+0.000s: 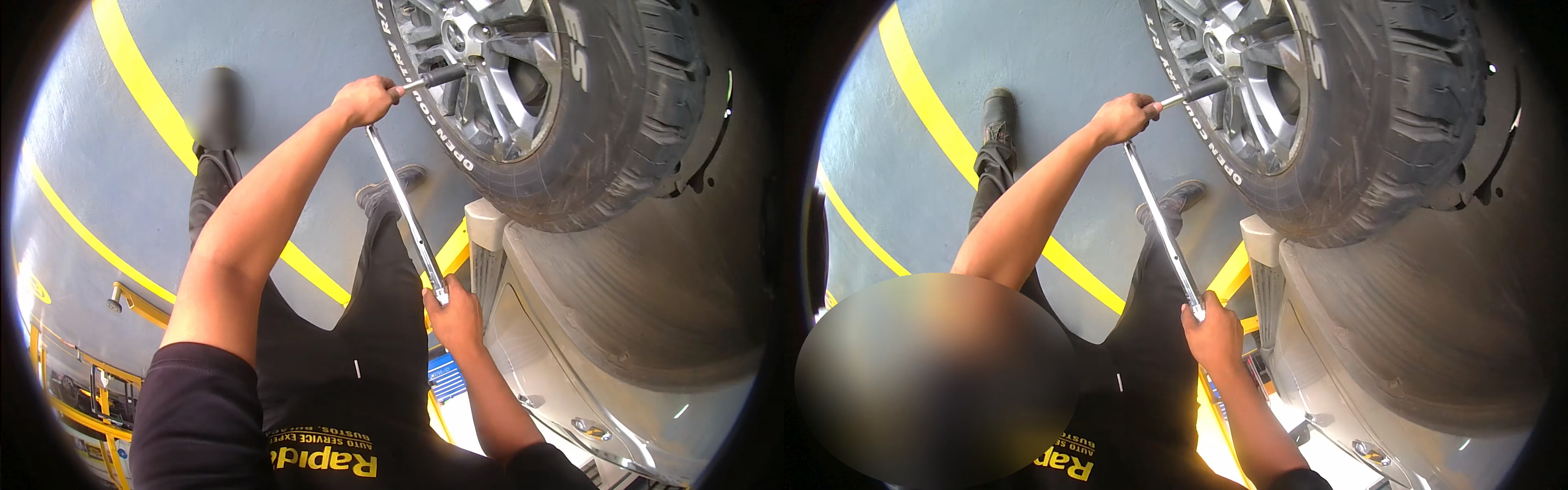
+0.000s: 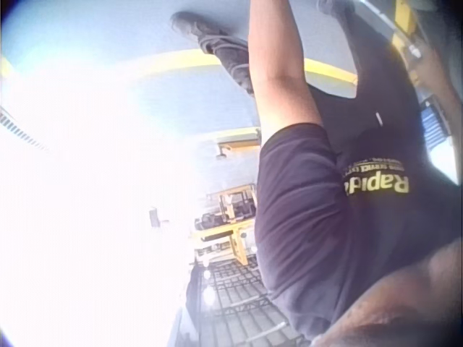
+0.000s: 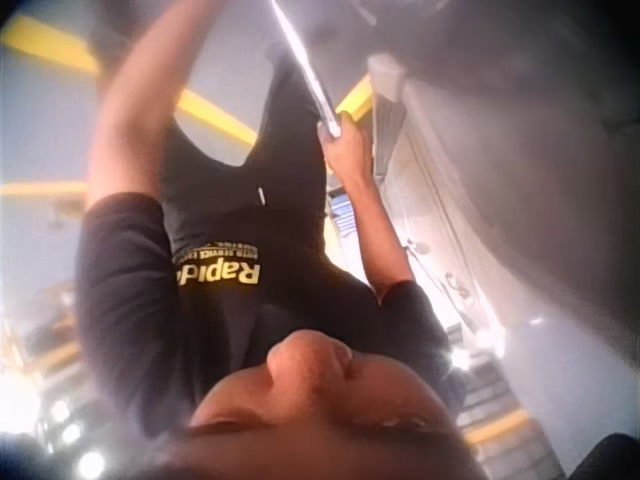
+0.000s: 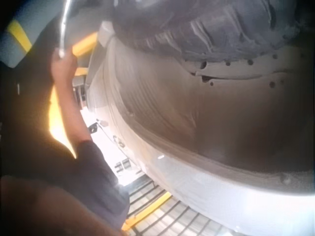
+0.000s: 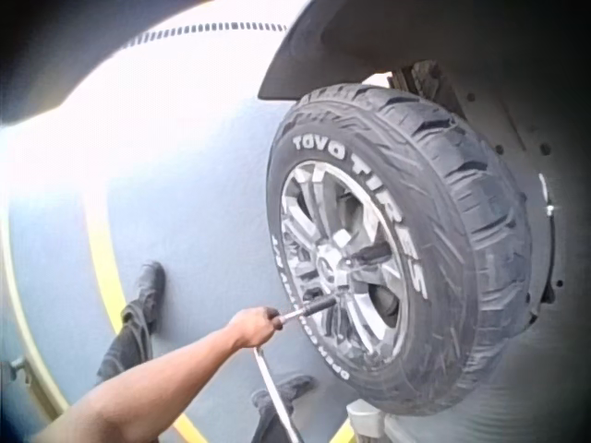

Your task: The person uses a torque wrench to tighten lug nuts on the wheels of a silver pickup truck in a service bay. After completing the tightening, the person walks to a tool cart, places the torque wrench in a drawer, and briefly handles a tire on the floor.

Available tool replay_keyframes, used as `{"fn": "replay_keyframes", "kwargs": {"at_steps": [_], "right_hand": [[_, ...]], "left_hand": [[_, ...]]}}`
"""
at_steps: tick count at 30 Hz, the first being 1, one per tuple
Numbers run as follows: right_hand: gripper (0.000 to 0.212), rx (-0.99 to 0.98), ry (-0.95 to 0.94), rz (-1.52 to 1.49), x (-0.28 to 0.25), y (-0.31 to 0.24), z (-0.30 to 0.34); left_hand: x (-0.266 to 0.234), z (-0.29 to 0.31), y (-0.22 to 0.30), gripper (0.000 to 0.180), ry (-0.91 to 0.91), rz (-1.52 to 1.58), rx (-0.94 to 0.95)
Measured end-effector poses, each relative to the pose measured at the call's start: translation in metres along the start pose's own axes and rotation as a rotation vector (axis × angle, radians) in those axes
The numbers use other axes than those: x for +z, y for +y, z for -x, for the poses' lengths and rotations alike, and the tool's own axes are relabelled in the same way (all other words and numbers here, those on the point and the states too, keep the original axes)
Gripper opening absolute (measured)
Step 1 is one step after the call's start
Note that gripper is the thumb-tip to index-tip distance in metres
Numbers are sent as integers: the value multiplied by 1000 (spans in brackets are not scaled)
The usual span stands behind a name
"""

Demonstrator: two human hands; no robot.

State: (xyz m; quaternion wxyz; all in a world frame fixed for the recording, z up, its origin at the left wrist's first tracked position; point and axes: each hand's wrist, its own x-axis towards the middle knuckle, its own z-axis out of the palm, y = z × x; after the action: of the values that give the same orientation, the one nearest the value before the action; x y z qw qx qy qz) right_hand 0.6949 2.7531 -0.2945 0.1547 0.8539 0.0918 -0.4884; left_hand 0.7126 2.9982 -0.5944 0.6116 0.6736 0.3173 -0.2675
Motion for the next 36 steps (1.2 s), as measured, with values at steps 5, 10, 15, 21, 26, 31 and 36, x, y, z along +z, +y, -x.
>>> {"fn": "replay_keyframes", "kwargs": {"at_steps": [5, 10, 15, 21, 26, 31, 36], "right_hand": [[30, -41, 90, 32, 2, 10, -31], [30, -34, 126, 4, -18, 19, -56], [29, 46, 49, -21, 19, 49, -87], [27, -28, 161, 142, 37, 49, -101], [28, 12, 234, 119, 54, 53, -100], [31, -162, 223, -11, 37, 50, -97], [30, -97, 349, 152, 50, 52, -98]], "left_hand": [[22, -28, -9, 48, 122, -2, -9], [22, -49, 12, 45, 131, 81, -85], [28, -58, 23, 48, 137, -8, -169], [30, -58, 12, 60, 76, -105, -94], [41, -57, 13, 59, 141, -203, 9], [20, -61, -4, 57, 65, -169, -17], [25, -53, 10, 54, 42, -73, 42]]}}
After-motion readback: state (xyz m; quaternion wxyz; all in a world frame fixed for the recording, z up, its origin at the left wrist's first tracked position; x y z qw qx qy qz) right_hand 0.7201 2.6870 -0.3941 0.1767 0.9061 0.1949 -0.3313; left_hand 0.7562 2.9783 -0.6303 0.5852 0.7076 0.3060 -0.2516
